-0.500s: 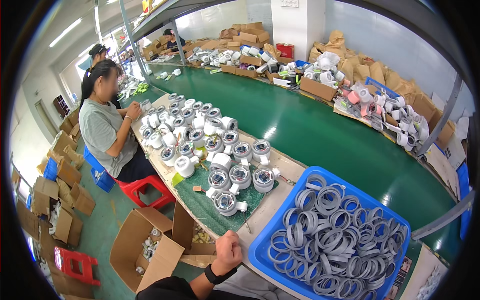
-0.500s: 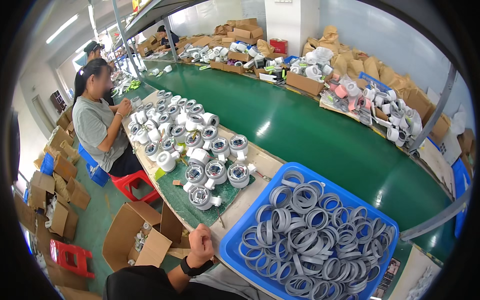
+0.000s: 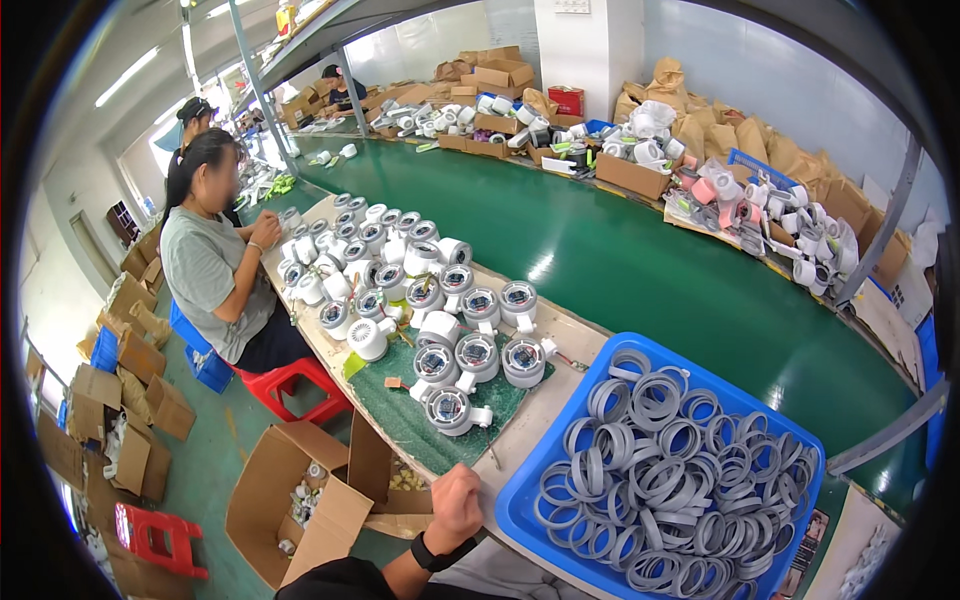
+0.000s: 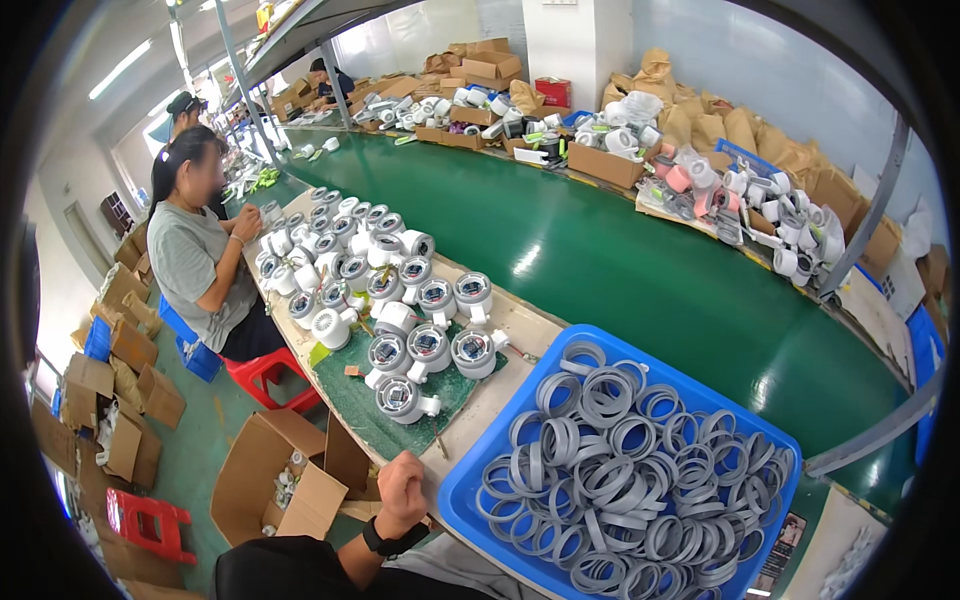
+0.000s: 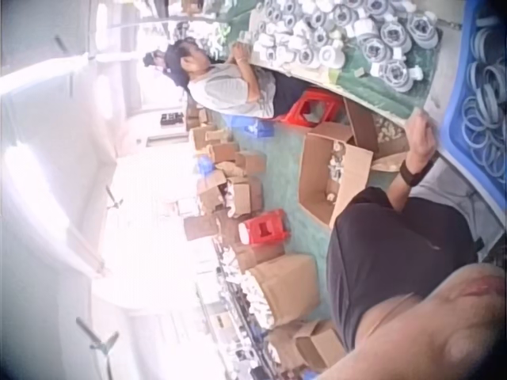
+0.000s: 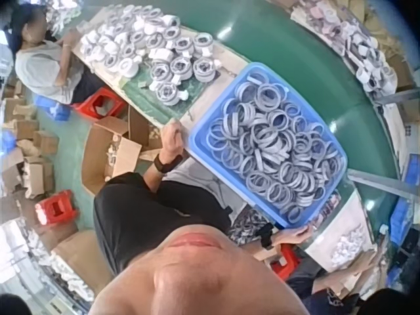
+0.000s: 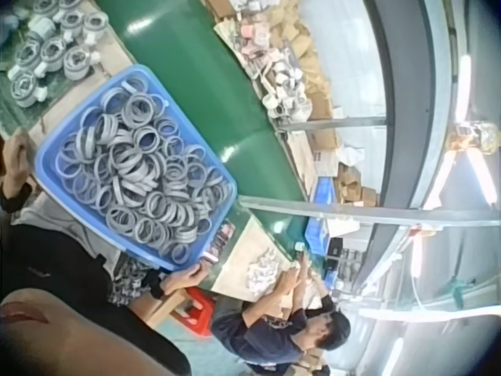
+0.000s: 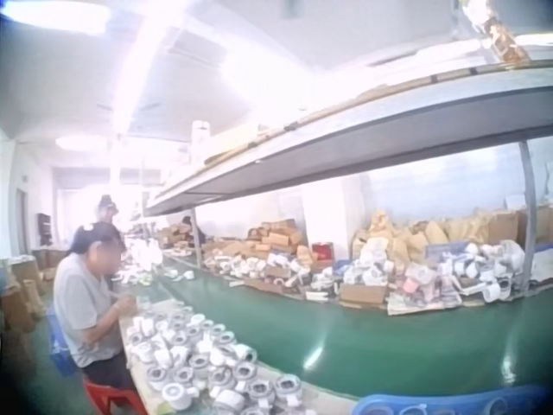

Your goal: Assembling electronic components into grey plastic rings on a factory assembly line.

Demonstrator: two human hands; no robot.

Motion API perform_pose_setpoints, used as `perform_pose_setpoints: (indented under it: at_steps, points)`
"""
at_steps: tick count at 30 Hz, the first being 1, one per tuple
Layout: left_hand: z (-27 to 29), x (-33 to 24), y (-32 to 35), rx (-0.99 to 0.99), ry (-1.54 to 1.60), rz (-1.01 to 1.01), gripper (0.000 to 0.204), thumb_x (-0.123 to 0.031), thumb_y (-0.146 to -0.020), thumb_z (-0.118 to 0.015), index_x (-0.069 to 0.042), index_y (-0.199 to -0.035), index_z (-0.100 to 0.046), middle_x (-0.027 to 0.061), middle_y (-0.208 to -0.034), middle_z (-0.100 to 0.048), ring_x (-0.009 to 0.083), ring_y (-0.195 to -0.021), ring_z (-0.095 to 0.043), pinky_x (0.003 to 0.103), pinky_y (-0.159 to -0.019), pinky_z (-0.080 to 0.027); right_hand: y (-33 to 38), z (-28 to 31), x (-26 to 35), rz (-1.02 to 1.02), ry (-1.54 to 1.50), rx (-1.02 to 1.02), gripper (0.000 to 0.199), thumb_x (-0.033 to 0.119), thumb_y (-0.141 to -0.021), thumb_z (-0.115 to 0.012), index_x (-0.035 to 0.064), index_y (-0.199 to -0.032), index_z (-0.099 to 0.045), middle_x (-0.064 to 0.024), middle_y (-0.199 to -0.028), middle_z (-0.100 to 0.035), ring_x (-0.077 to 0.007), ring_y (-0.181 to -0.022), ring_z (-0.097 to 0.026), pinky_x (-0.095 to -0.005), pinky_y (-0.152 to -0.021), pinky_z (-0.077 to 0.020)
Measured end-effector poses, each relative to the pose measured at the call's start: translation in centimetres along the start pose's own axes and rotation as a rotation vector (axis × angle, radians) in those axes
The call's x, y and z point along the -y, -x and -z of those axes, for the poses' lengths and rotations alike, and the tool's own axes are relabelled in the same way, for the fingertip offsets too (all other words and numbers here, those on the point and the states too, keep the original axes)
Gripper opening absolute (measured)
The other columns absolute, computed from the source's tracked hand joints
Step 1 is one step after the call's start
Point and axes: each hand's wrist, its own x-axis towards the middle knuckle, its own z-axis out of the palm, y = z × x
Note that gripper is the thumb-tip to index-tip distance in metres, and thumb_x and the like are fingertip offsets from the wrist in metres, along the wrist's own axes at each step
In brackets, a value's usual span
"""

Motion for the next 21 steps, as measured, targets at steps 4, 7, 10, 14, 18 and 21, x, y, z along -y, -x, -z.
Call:
perform_pose_setpoints:
  at_steps: [4, 7, 10, 14, 18, 21]
  points:
    - [-0.18, -0.02, -0.03, -0.044, -0.004, -0.007, 0.02, 0.015, -0.061, -0.048, 0.001, -0.075, -0.046, 0.0125, -0.064, -0.049, 0.0282, -0.053, -0.049, 0.034, -0.048, -0.04, -0.05, -0.01, 0.22, -0.001, -0.01, 0.005, 0.029, 0.02, -0.095, -0.05, -0.0071, -0.1, -0.059, -0.0194, -0.099, -0.062, -0.031, -0.09, -0.056, -0.0402, -0.087, -0.0419]
    - [-0.27, -0.19, -0.02, -0.089, -0.025, 0.009, 0.021, 0.016, -0.061, -0.045, 0.001, -0.076, -0.046, 0.0125, -0.065, -0.048, 0.0264, -0.054, -0.049, 0.032, -0.049, -0.04, 0.04, 0.12, -0.17, -0.016, -0.005, 0.017, 0.029, 0.02, -0.095, -0.049, -0.0072, -0.101, -0.059, -0.0195, -0.099, -0.062, -0.0309, -0.09, -0.056, -0.0403, -0.088, -0.0419]
    - [-0.31, 0.1, 0.62, -0.111, -0.021, 0.027, 0.021, 0.016, -0.061, -0.042, 0.001, -0.075, -0.045, 0.0125, -0.065, -0.046, 0.0244, -0.055, -0.047, 0.031, -0.05, -0.039, 0.09, 0.03, 0.17, -0.02, -0.007, 0.017, 0.03, 0.02, -0.095, -0.049, -0.0072, -0.101, -0.059, -0.0195, -0.099, -0.062, -0.0308, -0.091, -0.056, -0.0405, -0.088, -0.042]
    - [-0.13, -0.15, 0.51, -0.094, -0.036, 0.032, 0.02, 0.016, -0.062, -0.042, 0.0, -0.074, -0.045, 0.0123, -0.064, -0.046, 0.0245, -0.054, -0.045, 0.031, -0.05, -0.038, 0.19, 0.05, 0.62, -0.02, -0.023, 0.013, 0.029, 0.02, -0.095, -0.049, -0.0072, -0.102, -0.059, -0.0189, -0.099, -0.061, -0.0305, -0.09, -0.056, -0.0406, -0.088, -0.0422]
    - [0.05, -0.16, 0.12, -0.059, -0.039, 0.023, 0.02, 0.017, -0.062, -0.048, 0.0, -0.073, -0.046, 0.0123, -0.066, -0.049, 0.0281, -0.055, -0.049, 0.034, -0.048, -0.038, 0.06, 0.07, 0.26, -0.009, -0.009, 0.019, 0.029, 0.019, -0.096, -0.048, -0.0073, -0.102, -0.059, -0.0189, -0.1, -0.062, -0.0307, -0.091, -0.056, -0.0404, -0.088, -0.0423]
    - [0.1, -0.17, -0.16, -0.02, -0.072, -0.014, 0.018, 0.016, -0.061, -0.05, 0.0, -0.07, -0.048, 0.0116, -0.064, -0.049, 0.0278, -0.056, -0.048, 0.034, -0.05, -0.039, 0.01, 0.12, -0.09, -0.006, -0.011, 0.026, 0.029, 0.019, -0.095, -0.049, -0.0073, -0.103, -0.059, -0.0191, -0.1, -0.062, -0.0306, -0.091, -0.056, -0.0401, -0.088, -0.0424]
